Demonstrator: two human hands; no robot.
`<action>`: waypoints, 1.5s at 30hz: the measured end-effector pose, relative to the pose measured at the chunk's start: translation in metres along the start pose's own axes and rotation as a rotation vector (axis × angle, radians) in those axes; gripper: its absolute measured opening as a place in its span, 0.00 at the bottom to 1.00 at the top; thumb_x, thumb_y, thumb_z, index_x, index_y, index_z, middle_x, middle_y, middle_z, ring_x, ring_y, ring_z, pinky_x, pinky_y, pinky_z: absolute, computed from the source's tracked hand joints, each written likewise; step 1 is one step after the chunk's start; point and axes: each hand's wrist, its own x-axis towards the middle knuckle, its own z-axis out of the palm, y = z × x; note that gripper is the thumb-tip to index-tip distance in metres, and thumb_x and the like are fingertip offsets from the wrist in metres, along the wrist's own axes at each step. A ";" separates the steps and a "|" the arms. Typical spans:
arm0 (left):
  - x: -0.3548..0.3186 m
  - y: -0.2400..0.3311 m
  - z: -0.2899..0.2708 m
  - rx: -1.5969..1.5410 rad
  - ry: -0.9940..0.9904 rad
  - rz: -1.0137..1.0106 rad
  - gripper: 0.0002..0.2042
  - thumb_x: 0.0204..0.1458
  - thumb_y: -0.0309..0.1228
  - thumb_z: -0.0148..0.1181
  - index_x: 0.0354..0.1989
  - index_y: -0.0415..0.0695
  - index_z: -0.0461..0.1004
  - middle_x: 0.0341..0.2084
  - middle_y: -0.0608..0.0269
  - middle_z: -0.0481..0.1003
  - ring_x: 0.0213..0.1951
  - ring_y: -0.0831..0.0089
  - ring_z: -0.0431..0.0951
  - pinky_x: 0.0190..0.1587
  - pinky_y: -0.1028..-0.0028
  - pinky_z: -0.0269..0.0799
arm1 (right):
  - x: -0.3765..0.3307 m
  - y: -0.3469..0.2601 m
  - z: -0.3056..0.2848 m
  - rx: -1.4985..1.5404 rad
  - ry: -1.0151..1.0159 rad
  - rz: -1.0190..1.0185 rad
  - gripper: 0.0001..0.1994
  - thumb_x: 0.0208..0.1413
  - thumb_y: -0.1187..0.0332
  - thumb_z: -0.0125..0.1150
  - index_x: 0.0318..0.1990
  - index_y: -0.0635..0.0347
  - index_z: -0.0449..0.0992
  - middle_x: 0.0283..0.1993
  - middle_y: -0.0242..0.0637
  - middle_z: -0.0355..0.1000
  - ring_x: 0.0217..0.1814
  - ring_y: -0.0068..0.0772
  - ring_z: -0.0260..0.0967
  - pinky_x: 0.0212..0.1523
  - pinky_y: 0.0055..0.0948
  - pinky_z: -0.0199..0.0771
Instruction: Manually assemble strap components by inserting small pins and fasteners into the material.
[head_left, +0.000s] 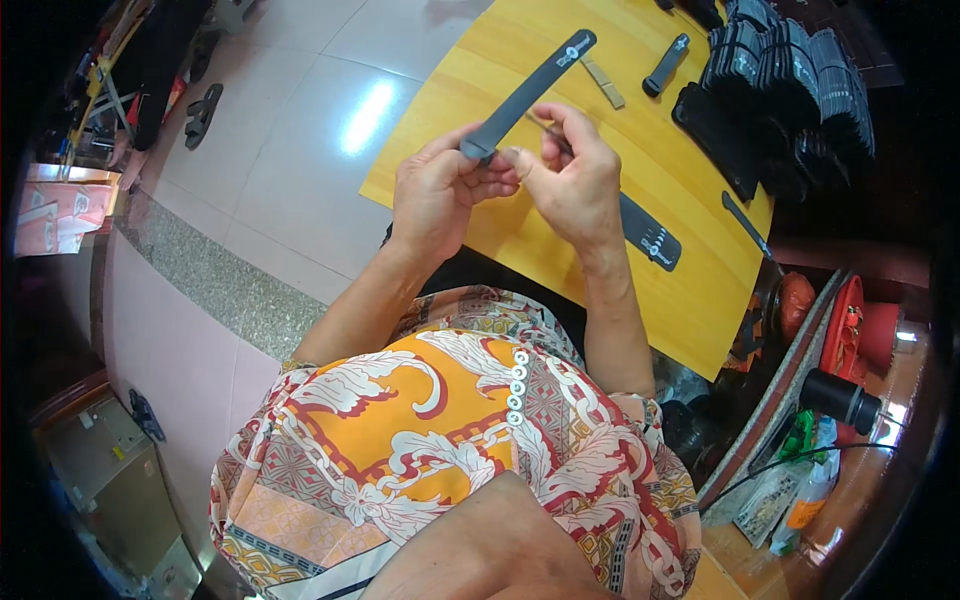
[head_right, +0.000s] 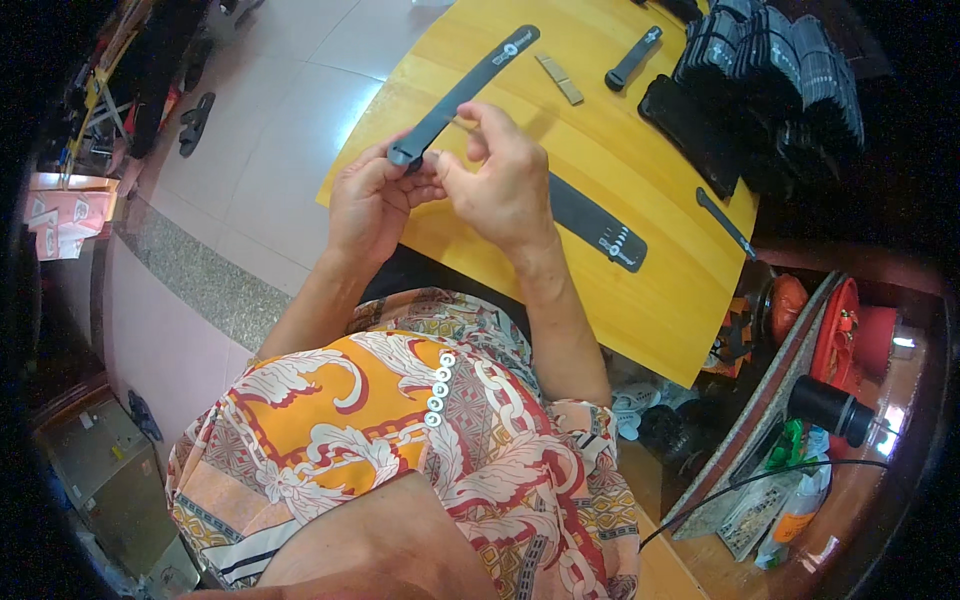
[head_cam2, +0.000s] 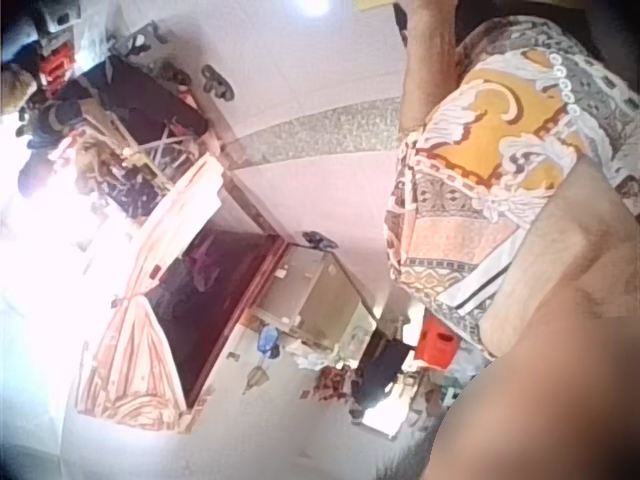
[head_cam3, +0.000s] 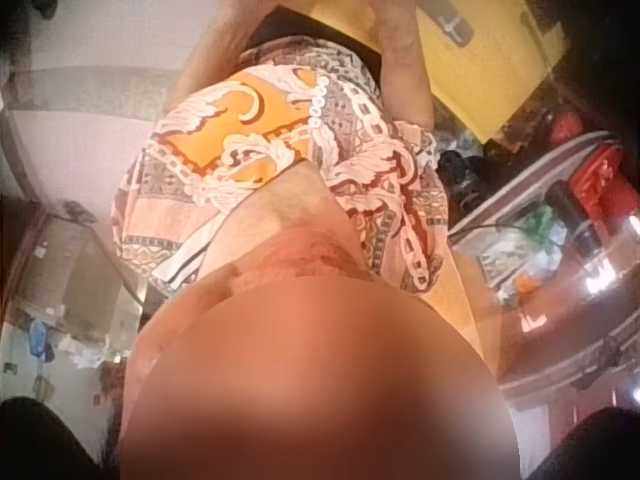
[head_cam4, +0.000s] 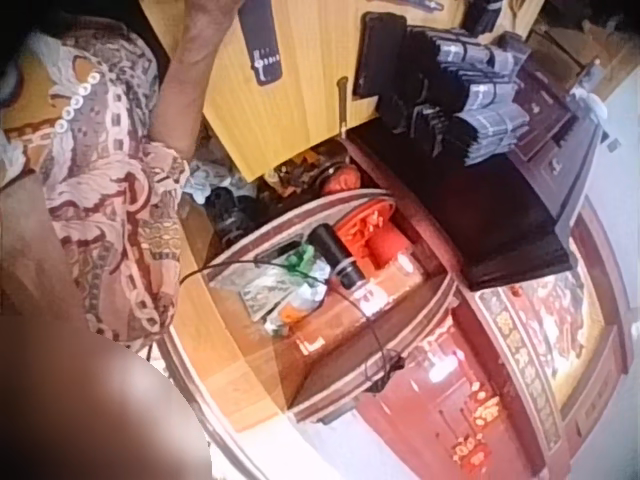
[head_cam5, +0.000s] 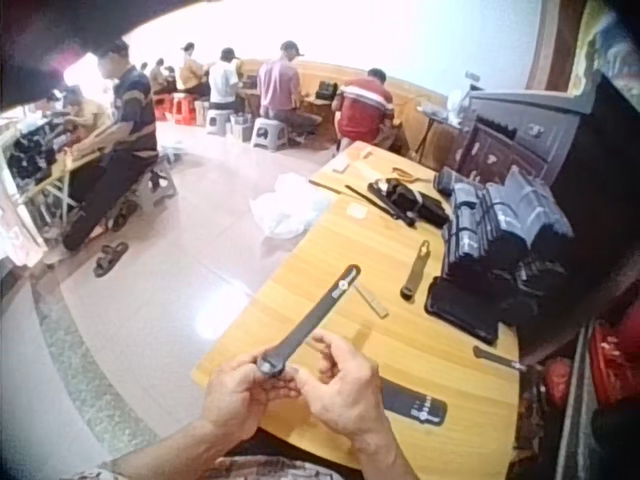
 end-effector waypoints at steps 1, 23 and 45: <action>-0.001 0.000 0.003 -0.027 0.002 0.010 0.18 0.47 0.20 0.41 0.48 0.28 0.64 0.29 0.50 0.73 0.29 0.64 0.77 0.36 0.70 0.76 | -0.003 -0.002 -0.001 0.029 -0.013 -0.021 0.16 0.38 0.76 0.59 0.40 0.64 0.71 0.29 0.42 0.68 0.27 0.39 0.69 0.26 0.31 0.69; -0.040 -0.003 0.054 0.370 -0.510 -0.288 0.16 0.54 0.29 0.45 0.46 0.30 0.64 0.12 0.59 0.67 0.12 0.75 0.64 0.16 0.79 0.61 | -0.009 0.033 -0.145 0.308 0.854 0.157 0.06 0.43 0.79 0.57 0.31 0.63 0.76 0.25 0.31 0.70 0.23 0.20 0.64 0.22 0.18 0.64; 0.028 -0.021 -0.007 0.075 -0.225 -0.258 0.09 0.53 0.33 0.49 0.38 0.41 0.65 0.21 0.65 0.64 0.21 0.74 0.63 0.25 0.76 0.58 | -0.067 0.148 -0.179 -1.022 0.363 0.404 0.09 0.47 0.72 0.49 0.36 0.63 0.72 0.36 0.48 0.71 0.37 0.50 0.70 0.37 0.42 0.68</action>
